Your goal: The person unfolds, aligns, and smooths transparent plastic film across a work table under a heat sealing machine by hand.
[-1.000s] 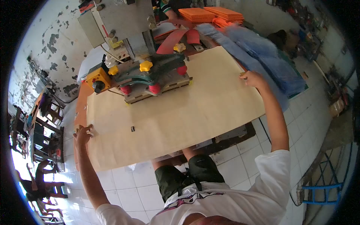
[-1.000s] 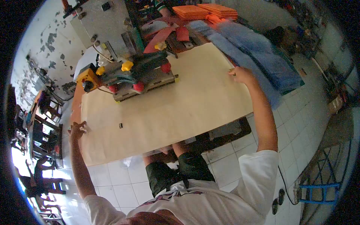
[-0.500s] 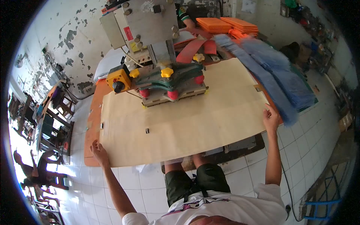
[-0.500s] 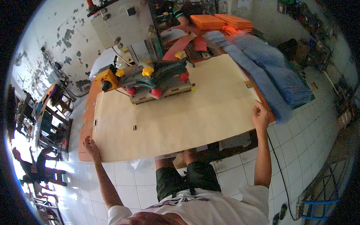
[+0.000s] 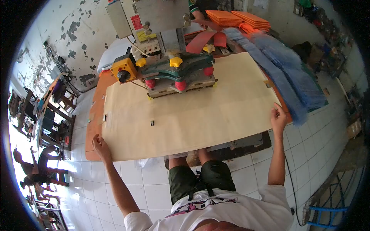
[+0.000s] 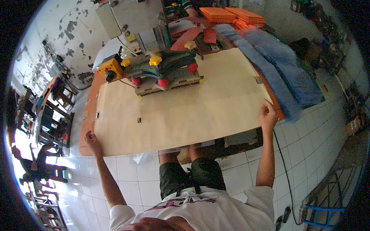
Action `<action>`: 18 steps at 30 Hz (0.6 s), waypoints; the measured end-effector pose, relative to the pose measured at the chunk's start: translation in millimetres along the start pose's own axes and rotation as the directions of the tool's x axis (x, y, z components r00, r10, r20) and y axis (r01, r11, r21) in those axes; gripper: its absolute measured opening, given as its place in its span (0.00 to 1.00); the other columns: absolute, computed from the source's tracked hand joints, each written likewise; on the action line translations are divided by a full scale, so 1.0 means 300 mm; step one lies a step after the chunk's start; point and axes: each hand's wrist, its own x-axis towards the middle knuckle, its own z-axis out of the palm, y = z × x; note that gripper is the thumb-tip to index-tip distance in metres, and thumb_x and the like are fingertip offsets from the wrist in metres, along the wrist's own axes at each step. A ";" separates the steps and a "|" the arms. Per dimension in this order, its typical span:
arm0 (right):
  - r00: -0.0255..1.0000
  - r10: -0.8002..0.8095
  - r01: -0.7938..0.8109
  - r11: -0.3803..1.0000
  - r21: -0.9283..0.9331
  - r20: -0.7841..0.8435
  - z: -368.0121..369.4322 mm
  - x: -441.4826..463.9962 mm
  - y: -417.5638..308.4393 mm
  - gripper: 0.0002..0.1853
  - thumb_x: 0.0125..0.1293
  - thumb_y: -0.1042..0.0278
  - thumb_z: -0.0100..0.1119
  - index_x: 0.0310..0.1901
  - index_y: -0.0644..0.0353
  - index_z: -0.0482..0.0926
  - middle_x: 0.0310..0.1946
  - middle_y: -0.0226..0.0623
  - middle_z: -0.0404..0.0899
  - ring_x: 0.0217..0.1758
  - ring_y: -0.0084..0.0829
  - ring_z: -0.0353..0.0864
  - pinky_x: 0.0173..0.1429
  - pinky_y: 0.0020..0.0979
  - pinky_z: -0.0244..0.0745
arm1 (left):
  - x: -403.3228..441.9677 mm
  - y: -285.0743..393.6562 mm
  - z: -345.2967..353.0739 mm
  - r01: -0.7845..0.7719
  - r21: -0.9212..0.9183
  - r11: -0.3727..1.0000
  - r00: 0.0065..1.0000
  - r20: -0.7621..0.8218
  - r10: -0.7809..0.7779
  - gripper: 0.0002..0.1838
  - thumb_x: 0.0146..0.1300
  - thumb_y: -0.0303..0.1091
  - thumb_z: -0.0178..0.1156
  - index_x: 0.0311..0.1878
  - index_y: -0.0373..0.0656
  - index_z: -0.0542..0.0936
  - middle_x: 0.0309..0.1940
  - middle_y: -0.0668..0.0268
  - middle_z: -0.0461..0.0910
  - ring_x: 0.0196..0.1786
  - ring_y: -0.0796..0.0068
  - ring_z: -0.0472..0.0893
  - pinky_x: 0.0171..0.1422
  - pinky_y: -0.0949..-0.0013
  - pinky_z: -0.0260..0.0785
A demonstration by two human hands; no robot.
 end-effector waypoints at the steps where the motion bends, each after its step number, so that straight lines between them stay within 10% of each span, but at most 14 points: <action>1: 1.000 0.031 -0.031 0.999 -0.014 0.005 -0.007 -0.001 -0.016 0.15 0.66 0.67 0.63 0.53 0.55 0.84 0.25 0.32 0.79 0.28 0.27 0.77 0.35 0.33 0.72 | 0.000 0.002 -0.001 -0.007 -0.006 1.000 1.000 -0.007 0.007 0.14 0.68 0.28 0.55 0.55 0.38 0.77 0.47 0.58 0.75 0.45 0.65 0.76 0.49 0.63 0.72; 18: 0.996 -0.031 0.034 0.999 0.027 -0.084 0.006 -0.003 0.017 0.12 0.68 0.59 0.63 0.41 0.58 0.76 0.32 0.33 0.78 0.36 0.31 0.79 0.41 0.34 0.73 | 0.008 -0.072 0.010 0.048 -0.204 0.978 0.994 -0.084 -0.066 0.13 0.67 0.29 0.57 0.53 0.36 0.78 0.39 0.60 0.80 0.40 0.68 0.77 0.48 0.65 0.72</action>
